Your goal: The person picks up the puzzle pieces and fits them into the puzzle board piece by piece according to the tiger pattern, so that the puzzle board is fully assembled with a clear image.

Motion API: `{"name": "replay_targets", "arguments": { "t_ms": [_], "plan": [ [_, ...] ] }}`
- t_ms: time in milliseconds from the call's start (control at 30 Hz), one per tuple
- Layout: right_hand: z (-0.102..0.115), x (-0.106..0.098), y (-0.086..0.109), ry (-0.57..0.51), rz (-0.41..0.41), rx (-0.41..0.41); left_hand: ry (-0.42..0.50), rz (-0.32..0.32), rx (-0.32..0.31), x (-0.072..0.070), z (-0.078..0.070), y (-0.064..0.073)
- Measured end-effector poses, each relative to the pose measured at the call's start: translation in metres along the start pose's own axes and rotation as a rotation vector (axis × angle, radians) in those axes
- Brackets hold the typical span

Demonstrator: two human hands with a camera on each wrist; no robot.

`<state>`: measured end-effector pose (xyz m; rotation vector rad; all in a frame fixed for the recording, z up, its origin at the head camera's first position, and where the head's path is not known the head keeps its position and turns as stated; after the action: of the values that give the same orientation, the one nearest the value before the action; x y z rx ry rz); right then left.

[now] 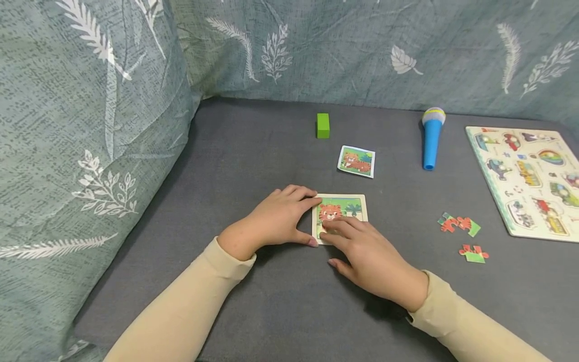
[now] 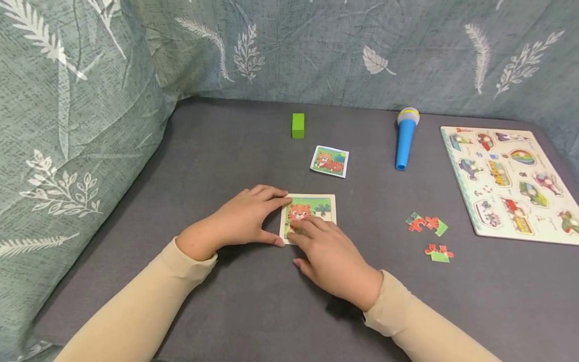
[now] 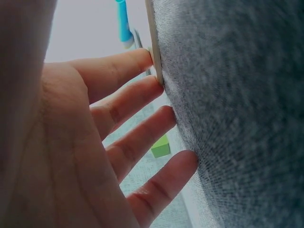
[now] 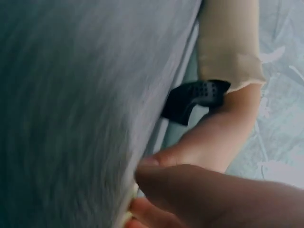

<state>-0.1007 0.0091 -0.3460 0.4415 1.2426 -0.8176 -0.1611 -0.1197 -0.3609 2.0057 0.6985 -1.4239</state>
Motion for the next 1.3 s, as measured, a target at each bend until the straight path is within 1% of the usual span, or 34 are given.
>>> {"name": "replay_targets", "arguments": {
  "t_ms": [200, 300, 433, 533, 600, 767, 833, 1133, 1233, 1300],
  "plan": [
    [0.0016, 0.0005, 0.0003, -0.007, -0.025, 0.046, -0.01, 0.004, 0.001, 0.0002, -0.0001, -0.0003],
    [0.0017, 0.0013, 0.0008, -0.006, -0.02, 0.059, -0.015, 0.004, 0.003, 0.0007, -0.0002, -0.0006],
    [0.0012, 0.0013, 0.0001, -0.031, -0.019, 0.07, -0.013, 0.004, 0.008, 0.0006, -0.0005, -0.0008],
    [0.0023, 0.0024, -0.0018, -0.062, -0.012, 0.061, -0.008, 0.006, 0.01, 0.0001, -0.0007, -0.0007],
    [0.0041, 0.0027, -0.0023, -0.051, -0.013, 0.05, -0.007, 0.008, 0.009, -0.0003, -0.0008, -0.0005],
    [0.0063, 0.0024, 0.0, 0.066, -0.032, 0.051, -0.014, 0.01, 0.009, -0.0005, -0.001, -0.0008],
    [0.0056, 0.0024, -0.0003, 0.09, -0.034, 0.052, -0.019, 0.008, 0.009, -0.0008, -0.0009, -0.0011],
    [0.0018, 0.005, -0.0009, 0.111, -0.012, 0.027, -0.019, 0.012, 0.001, -0.0017, -0.0007, -0.001],
    [0.0052, 0.0032, 0.0006, 0.088, -0.013, 0.004, -0.011, 0.015, -0.003, -0.0006, -0.0007, -0.0008],
    [0.0076, 0.0023, 0.0003, 0.058, 0.007, -0.009, 0.004, 0.01, -0.007, -0.0005, 0.0002, 0.0007]
  ]
}}
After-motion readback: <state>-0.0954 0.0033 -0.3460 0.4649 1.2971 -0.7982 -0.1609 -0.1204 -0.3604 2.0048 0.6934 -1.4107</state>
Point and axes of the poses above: each hand's wrist, its own y-axis away from the middle knuckle, its own x-axis out of the palm, z = x × y, the point moved 8 cm from there along -y, towards the middle knuckle, and after that the axes turned 11 degrees about x, right-handed, at the moved point
